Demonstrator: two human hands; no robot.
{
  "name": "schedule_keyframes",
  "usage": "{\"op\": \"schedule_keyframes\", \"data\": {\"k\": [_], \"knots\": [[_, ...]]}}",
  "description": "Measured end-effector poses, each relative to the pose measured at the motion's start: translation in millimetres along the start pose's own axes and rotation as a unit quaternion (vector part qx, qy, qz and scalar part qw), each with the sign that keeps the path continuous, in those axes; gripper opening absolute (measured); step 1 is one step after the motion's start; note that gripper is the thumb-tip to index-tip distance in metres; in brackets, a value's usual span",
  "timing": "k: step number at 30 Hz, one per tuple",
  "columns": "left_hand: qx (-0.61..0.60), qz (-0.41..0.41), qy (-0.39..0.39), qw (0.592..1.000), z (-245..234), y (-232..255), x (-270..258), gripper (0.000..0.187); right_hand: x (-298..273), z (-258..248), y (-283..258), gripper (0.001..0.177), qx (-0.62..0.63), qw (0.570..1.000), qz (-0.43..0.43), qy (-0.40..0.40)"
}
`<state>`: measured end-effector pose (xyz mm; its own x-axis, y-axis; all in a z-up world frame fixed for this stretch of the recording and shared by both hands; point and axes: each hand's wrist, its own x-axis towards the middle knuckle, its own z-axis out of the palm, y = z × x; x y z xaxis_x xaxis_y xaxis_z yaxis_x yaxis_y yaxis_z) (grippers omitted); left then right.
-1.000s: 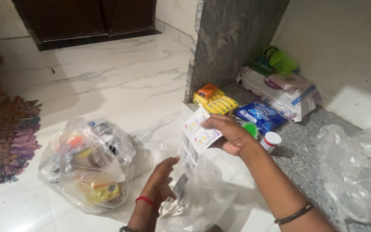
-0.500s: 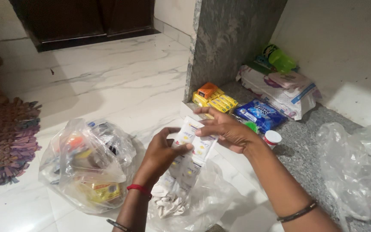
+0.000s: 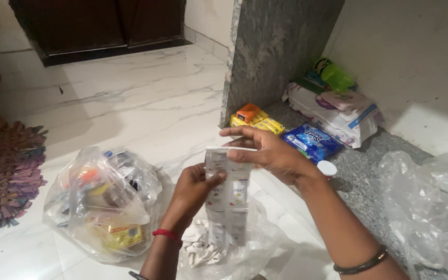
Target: The person unpacks various household items from plastic bags, wipes them with a white cloth, and places them on a built-in shelf. Items handled include yellow soap bars, a blue detergent packet, an orange box, small sachets, a green scrubber, and a white jar.
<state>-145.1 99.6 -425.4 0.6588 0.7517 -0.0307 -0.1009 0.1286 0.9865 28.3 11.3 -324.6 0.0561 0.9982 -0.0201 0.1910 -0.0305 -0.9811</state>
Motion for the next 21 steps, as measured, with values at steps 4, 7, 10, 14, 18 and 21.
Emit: {"op": "schedule_keyframes", "data": {"k": [4, 7, 10, 14, 18, 21], "knots": [[0.013, 0.038, 0.019, 0.999, -5, 8, 0, 0.027, 1, -2, 1, 0.07, 0.067, 0.993, 0.098, -0.027], [0.124, 0.027, 0.062, 0.99, -6, 21, -7, 0.03, 6, -4, 13, 0.073, 0.111, 0.991, 0.058, -0.042], [0.168, 0.009, 0.096, 0.981, -4, 34, -12, 0.032, 12, -11, 23, 0.08, 0.142, 0.99, 0.012, -0.019], [0.104, 0.011, 0.055, 0.993, -1, 39, -14, 0.031, 17, -16, 26, 0.09, 0.195, 0.979, -0.038, 0.042], [0.019, 0.055, 0.002, 0.998, -1, 32, -11, 0.038, 20, -13, 24, 0.093, 0.257, 0.961, -0.087, 0.061], [0.014, 0.032, 0.015, 0.999, -2, 28, -7, 0.039, 23, -7, 25, 0.105, 0.215, 0.96, -0.104, 0.143]]}}
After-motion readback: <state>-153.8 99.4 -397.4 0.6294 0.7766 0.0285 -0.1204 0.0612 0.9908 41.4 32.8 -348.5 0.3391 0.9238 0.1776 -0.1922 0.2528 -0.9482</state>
